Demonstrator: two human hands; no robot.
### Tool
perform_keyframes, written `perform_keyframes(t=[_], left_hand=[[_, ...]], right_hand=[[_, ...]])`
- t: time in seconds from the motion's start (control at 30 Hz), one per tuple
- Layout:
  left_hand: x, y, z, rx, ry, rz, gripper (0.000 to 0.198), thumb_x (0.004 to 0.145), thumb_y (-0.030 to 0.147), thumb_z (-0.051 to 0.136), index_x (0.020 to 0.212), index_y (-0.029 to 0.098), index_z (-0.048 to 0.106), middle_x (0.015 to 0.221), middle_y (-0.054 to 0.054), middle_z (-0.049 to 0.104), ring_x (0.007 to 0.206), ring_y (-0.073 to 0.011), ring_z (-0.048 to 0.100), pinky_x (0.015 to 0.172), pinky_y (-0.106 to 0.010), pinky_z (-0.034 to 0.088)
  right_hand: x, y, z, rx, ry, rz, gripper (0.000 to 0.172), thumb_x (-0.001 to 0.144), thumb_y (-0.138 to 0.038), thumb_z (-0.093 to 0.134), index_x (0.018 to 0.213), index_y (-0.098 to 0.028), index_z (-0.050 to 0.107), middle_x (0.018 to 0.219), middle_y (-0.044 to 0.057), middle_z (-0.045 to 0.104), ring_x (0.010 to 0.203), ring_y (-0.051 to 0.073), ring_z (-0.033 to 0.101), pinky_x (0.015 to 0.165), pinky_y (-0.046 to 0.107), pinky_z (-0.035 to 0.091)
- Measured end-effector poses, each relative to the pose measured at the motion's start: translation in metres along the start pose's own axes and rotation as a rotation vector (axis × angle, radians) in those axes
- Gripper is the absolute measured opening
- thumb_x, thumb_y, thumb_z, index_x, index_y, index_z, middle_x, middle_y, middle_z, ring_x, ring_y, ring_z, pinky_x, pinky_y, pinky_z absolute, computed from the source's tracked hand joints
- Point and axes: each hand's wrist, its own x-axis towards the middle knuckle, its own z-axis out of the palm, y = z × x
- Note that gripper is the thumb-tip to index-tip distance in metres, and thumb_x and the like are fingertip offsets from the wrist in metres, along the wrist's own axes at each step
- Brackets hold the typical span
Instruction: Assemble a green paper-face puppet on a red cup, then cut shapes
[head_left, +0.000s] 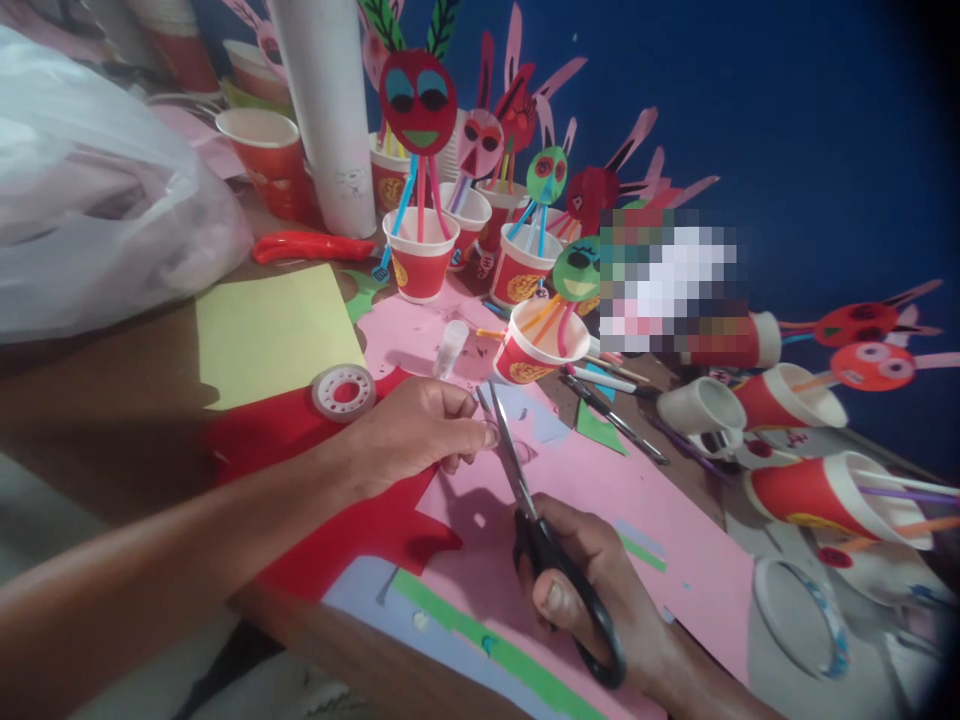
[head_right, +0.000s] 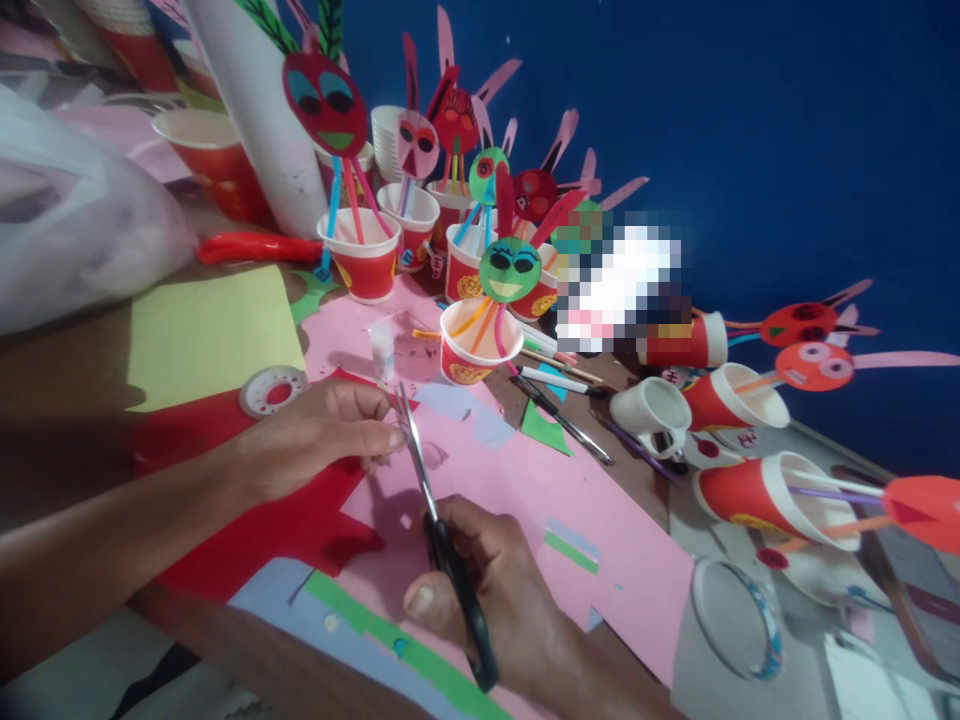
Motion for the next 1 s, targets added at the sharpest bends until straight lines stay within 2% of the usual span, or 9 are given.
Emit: perform_keyframes(t=[0.57,0.77,1.0], left_hand=[[-0.0012,-0.0050,0.0019,-0.046,-0.050,0.028,0.019,0.070,0.031,0.065,0.063,0.014,0.061,0.053,0.003,0.056,0.048,-0.0076,0.051,0.048,-0.020,0.037],[-0.0003,-0.0040,0.0027,-0.098,0.002,0.016,0.017,0.067,0.026,0.065,0.056,0.015,0.059,0.050,0.003,0.057,0.047,-0.0076,0.050,0.049,-0.020,0.040],[-0.0006,-0.0003,0.0014,-0.051,-0.001,-0.010,0.011,0.062,0.022,0.064,0.055,0.015,0.058,0.049,0.004,0.055,0.049,-0.0080,0.050,0.050,-0.020,0.041]], right_hand=[[-0.0011,0.0032,0.0008,0.043,0.031,0.005,0.044,0.073,-0.060,0.062,0.082,-0.018,0.050,0.062,-0.006,0.036,0.048,0.007,0.036,0.042,0.020,0.026],[0.0001,0.0021,0.0010,0.022,0.017,0.015,0.044,0.073,-0.059,0.061,0.081,-0.018,0.050,0.062,-0.006,0.036,0.049,0.008,0.035,0.043,0.021,0.026],[0.0009,-0.0015,0.0004,-0.012,-0.016,0.016,0.046,0.072,-0.061,0.060,0.081,-0.017,0.050,0.061,-0.006,0.036,0.051,0.008,0.033,0.045,0.021,0.025]])
